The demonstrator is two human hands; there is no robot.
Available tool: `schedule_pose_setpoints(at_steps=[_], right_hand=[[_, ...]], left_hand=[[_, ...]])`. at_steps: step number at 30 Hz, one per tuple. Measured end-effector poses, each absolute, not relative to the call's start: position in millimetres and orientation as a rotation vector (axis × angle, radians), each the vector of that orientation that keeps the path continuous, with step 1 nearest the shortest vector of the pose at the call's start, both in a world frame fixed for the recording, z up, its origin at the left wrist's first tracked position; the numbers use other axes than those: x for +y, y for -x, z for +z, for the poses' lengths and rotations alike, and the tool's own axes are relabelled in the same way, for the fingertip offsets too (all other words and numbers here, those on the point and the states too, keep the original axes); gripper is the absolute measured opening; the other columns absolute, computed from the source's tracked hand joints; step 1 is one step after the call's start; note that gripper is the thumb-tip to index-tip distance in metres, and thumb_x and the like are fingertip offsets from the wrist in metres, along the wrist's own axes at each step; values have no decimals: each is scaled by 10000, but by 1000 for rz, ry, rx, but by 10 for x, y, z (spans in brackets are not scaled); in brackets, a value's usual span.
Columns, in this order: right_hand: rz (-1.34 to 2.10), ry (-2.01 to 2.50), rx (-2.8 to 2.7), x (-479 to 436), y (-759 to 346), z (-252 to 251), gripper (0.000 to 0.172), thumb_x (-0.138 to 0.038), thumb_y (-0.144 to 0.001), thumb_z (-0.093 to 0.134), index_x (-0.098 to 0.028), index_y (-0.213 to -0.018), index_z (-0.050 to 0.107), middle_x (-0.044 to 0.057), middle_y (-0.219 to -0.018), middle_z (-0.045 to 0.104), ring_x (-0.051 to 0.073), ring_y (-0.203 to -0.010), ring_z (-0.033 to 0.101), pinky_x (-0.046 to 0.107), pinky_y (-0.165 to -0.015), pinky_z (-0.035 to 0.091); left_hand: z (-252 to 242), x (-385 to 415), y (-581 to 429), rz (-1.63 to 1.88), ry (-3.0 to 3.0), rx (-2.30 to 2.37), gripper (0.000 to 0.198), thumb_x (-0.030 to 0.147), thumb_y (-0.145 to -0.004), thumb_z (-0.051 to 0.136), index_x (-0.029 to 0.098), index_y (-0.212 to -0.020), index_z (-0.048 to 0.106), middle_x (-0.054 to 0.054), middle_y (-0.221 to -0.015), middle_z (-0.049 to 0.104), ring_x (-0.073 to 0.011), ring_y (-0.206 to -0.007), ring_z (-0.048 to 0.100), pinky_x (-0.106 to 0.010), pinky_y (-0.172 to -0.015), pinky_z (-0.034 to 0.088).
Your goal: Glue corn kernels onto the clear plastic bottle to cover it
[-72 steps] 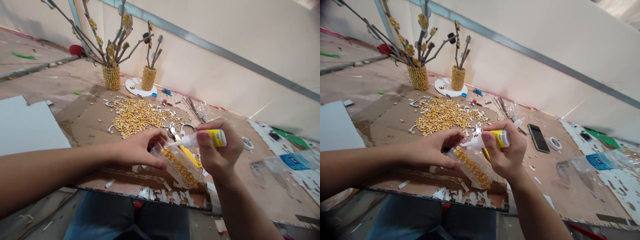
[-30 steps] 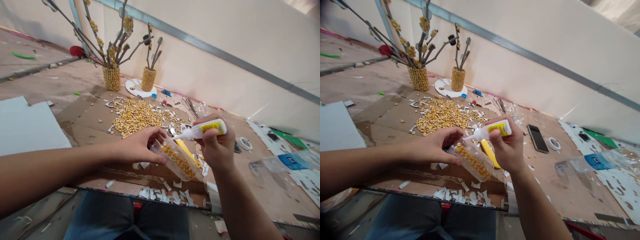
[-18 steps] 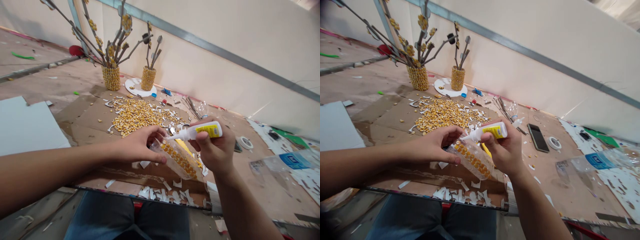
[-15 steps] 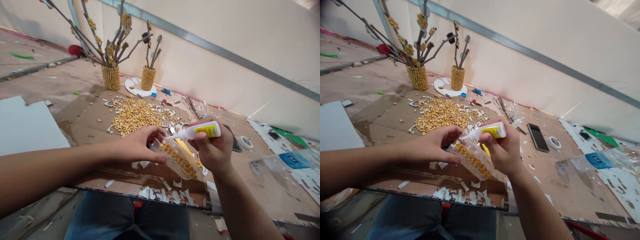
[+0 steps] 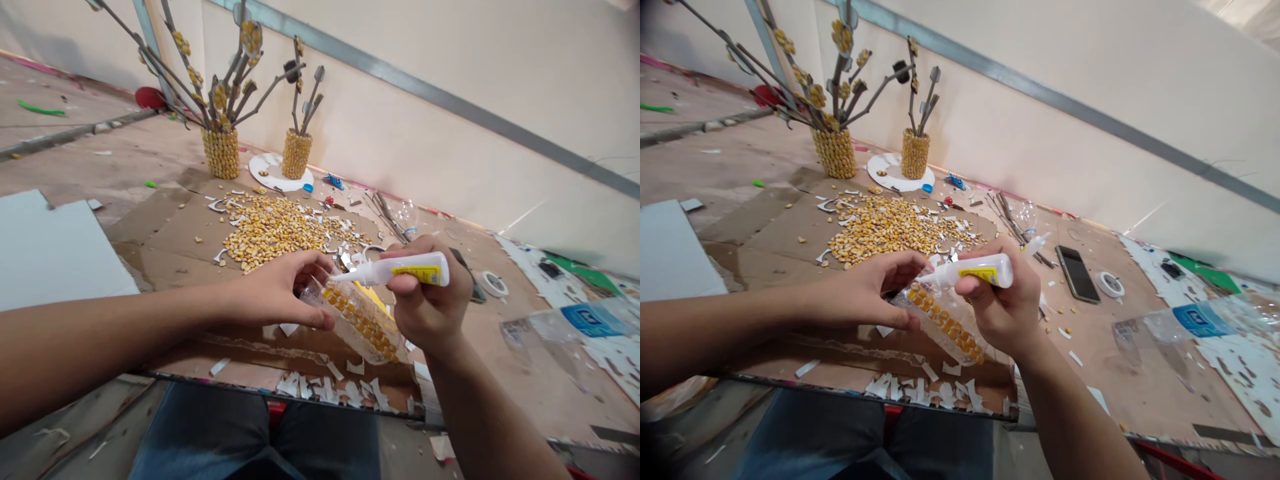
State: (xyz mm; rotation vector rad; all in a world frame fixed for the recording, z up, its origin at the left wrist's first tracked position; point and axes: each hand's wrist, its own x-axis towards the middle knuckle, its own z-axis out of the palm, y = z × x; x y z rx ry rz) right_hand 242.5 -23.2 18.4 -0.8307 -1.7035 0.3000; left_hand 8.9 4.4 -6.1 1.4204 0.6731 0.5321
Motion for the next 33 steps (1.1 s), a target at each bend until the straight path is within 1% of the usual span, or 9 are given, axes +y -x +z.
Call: schedule_pose_setpoints(at_steps=[3,9,14,17,22,26,33], right_hand=[[294,825,-1686,-231,-2418,175,267,-536,-947,776,-270,-938,761,36,-795,674,184,-653,608,323,-506,444],[302,783,-1690,-227,-2418,163,252,-526,-950,778,-274,-948,767,31,-777,669,194,-687,622,326,-527,455],[283,757,-1721,-240,-2422,167,242,-506,-963,770,-264,-967,754,31,-787,700,191,-672,643,328,-539,484],[282,728,-1738,-235,-2411,177,218,-481,-969,770,-265,-964,744,32,-773,708,194,-665,647,330,-544,495],[277,667,-1734,-225,-2392,194,222,-439,-950,804,-233,-931,724,28,-760,710,182,-641,645,315,-528,483],[283,632,-1739,-230,-2386,208,181,-383,-951,809,-226,-930,721,27,-754,708,179,-626,634,316,-520,476],[286,589,-1730,-219,-2376,216,164,-357,-970,790,-224,-917,709,17,-743,684,172,-625,633,315,-529,492]], left_hand=[[-51,41,-89,534,-1426,665,594,261,-692,949,199,-1177,612,-72,-1146,732,-264,-1075,717,-398,-924,561],[-39,40,-85,518,-1446,650,594,269,-707,945,199,-1185,600,-77,-1146,734,-271,-1089,719,-399,-913,574],[-31,34,-89,523,-1450,641,590,263,-714,944,197,-1195,607,-87,-1178,734,-277,-1113,717,-405,-936,572],[-24,30,-91,536,-1452,634,582,249,-710,942,189,-1184,609,-88,-1161,739,-279,-1104,719,-415,-946,570],[2,28,-89,522,-1458,649,571,244,-703,941,187,-1163,609,-81,-1139,743,-285,-1107,723,-424,-957,572],[16,27,-86,516,-1458,644,577,252,-707,939,185,-1176,611,-94,-1171,742,-295,-1122,721,-431,-952,579],[35,6,-83,529,-1438,647,607,273,-702,940,172,-1205,614,-116,-1233,731,-301,-1133,716,-437,-942,574]])
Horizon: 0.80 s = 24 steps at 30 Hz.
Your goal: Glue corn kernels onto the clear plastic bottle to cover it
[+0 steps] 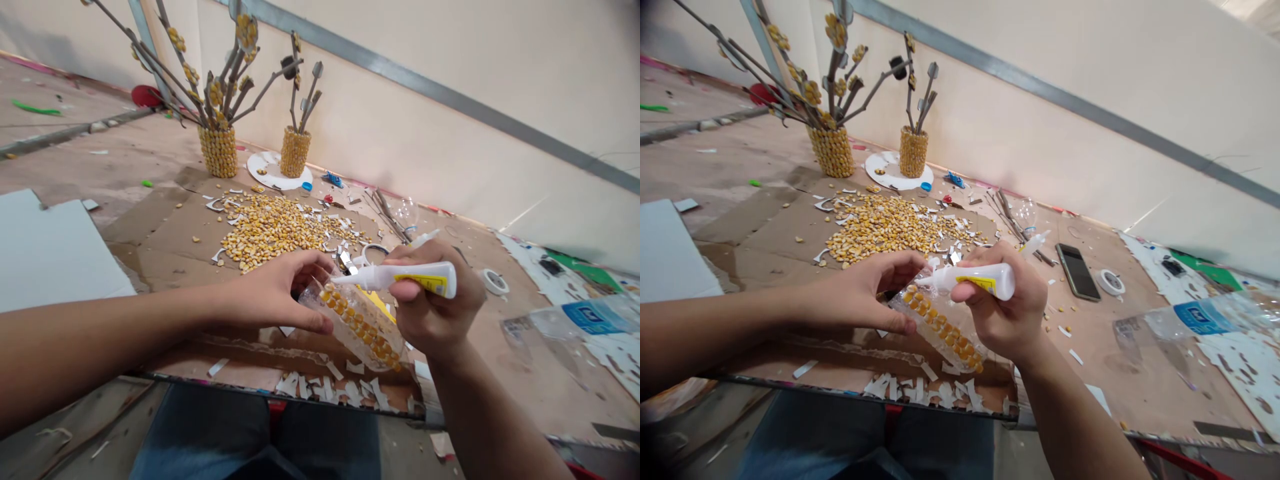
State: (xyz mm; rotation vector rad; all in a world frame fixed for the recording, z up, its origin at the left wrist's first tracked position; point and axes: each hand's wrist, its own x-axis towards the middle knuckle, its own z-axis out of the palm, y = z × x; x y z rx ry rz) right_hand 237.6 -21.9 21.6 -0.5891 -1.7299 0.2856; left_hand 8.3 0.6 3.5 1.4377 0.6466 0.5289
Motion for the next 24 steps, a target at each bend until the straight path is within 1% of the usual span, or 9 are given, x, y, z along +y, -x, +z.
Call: schedule_pose_setpoints(at_steps=[7,16,24], right_hand=[[260,625,-1696,-236,-2375,220,200,-377,-959,802,-223,-884,698,2,-731,667,170,-632,640,315,-539,509],[238,632,-1697,-244,-2394,230,183,-381,-961,797,-224,-896,729,6,-718,649,170,-603,610,321,-503,470],[232,618,-1716,-246,-2405,253,185,-387,-966,789,-236,-888,714,0,-678,588,177,-589,587,334,-489,437]], left_hand=[[17,9,-80,555,-1432,645,624,284,-697,951,175,-1210,614,-115,-1233,721,-295,-1149,706,-428,-939,572],[-17,37,-80,561,-1418,646,640,273,-687,953,174,-1209,595,-125,-1235,717,-309,-1162,706,-446,-946,567],[-5,38,-81,581,-1403,656,652,261,-670,956,181,-1204,590,-99,-1182,706,-304,-1154,706,-439,-937,574]])
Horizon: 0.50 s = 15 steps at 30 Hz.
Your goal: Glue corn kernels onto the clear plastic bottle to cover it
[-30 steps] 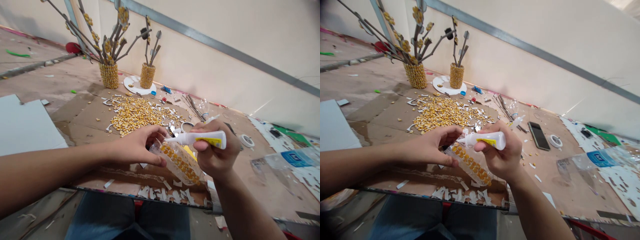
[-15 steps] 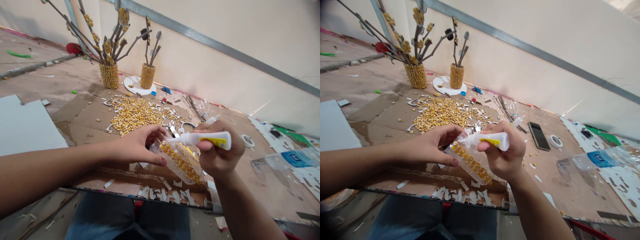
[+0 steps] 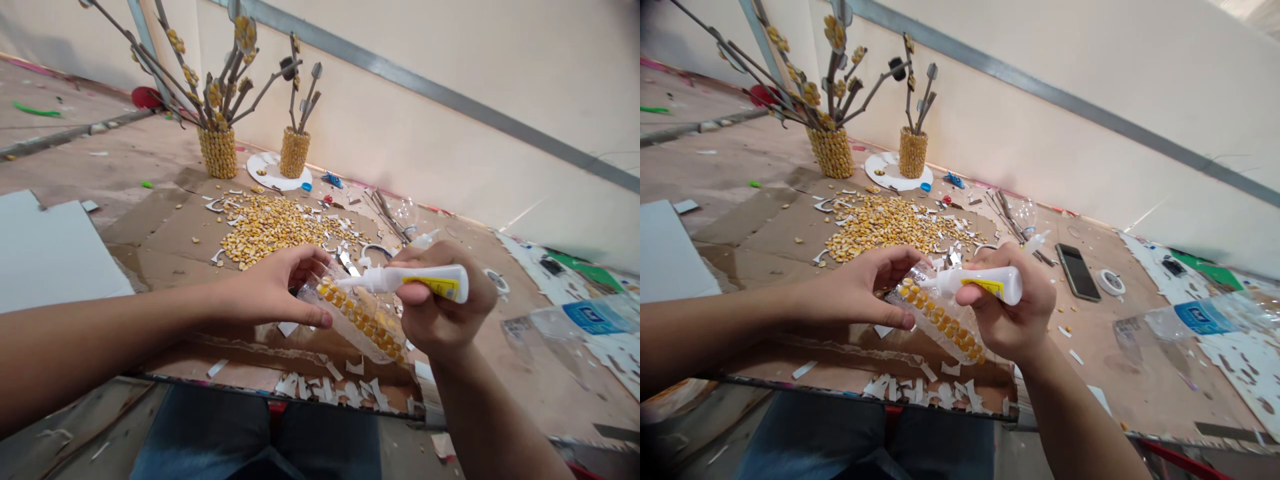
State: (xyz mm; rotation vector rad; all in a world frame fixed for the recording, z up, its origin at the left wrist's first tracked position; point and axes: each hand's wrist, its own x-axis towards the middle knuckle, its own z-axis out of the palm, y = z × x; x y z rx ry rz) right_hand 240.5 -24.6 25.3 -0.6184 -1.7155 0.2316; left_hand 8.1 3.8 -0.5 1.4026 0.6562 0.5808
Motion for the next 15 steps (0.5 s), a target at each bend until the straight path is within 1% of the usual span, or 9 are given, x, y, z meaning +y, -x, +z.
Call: schedule_pose_setpoints(at_steps=[4,9,12,15], right_hand=[[246,603,-1705,-251,-2421,284,193,-393,-966,787,-236,-874,723,-3,-677,587,170,-564,565,337,-477,424],[230,588,-1682,-244,-2438,286,146,-374,-962,796,-233,-949,760,15,-738,641,168,-580,576,344,-498,446],[240,592,-1719,-228,-2436,268,151,-396,-953,799,-250,-970,765,21,-718,626,181,-577,565,344,-470,419],[277,546,-1754,-213,-2423,269,145,-369,-946,810,-237,-985,765,10,-705,598,167,-567,552,327,-456,397]], left_hand=[[-10,39,-75,588,-1392,638,645,269,-677,961,184,-1199,590,-106,-1225,701,-288,-1160,703,-440,-972,566],[-11,37,-69,573,-1424,641,659,249,-685,949,189,-1234,590,-108,-1248,705,-299,-1191,694,-445,-979,562],[-9,33,-69,553,-1417,627,659,243,-696,945,193,-1250,593,-113,-1282,700,-300,-1220,684,-442,-984,563],[-8,31,-68,562,-1416,586,637,261,-712,948,202,-1246,606,-96,-1248,712,-295,-1217,688,-432,-974,572]])
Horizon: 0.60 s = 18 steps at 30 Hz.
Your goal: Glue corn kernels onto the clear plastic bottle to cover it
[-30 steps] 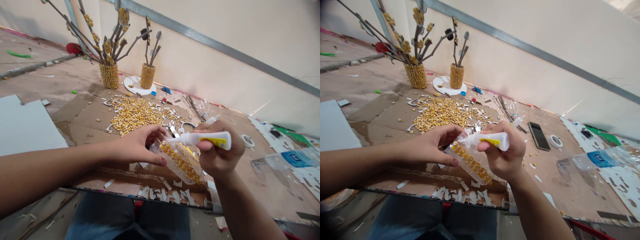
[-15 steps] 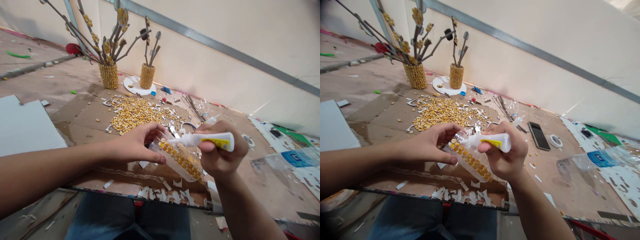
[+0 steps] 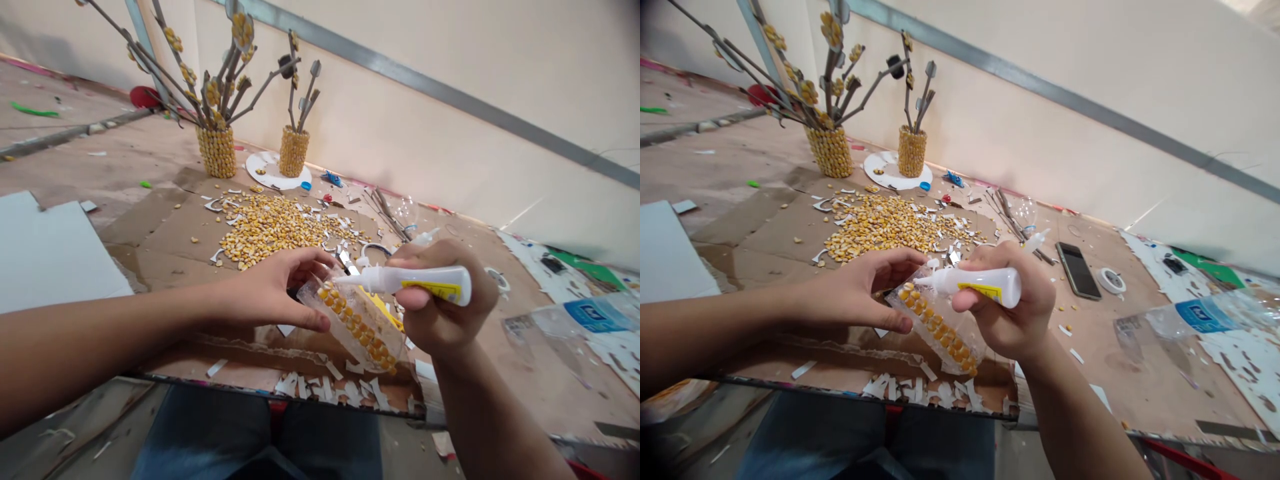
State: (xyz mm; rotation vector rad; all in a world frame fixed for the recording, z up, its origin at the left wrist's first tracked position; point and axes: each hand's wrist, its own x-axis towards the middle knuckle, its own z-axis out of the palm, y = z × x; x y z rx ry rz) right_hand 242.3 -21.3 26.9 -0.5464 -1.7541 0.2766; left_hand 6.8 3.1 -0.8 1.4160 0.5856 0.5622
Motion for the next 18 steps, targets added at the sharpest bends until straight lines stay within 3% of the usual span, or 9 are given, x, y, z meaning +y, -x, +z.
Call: schedule_pose_setpoints(at_steps=[7,18], right_hand=[[301,514,-1791,-203,-2400,333,185,-419,-956,794,-247,-931,728,-22,-623,518,161,-525,525,314,-429,356],[386,521,-1817,-238,-2448,336,180,-420,-972,774,-252,-949,714,-15,-624,574,157,-488,499,319,-419,357]], left_hand=[[26,16,-50,557,-1420,577,683,235,-732,933,199,-1336,615,-86,-1219,734,-291,-1235,691,-438,-1016,567],[46,-3,-47,563,-1353,555,703,190,-725,932,191,-1350,610,-101,-1269,735,-290,-1256,690,-467,-1085,553]])
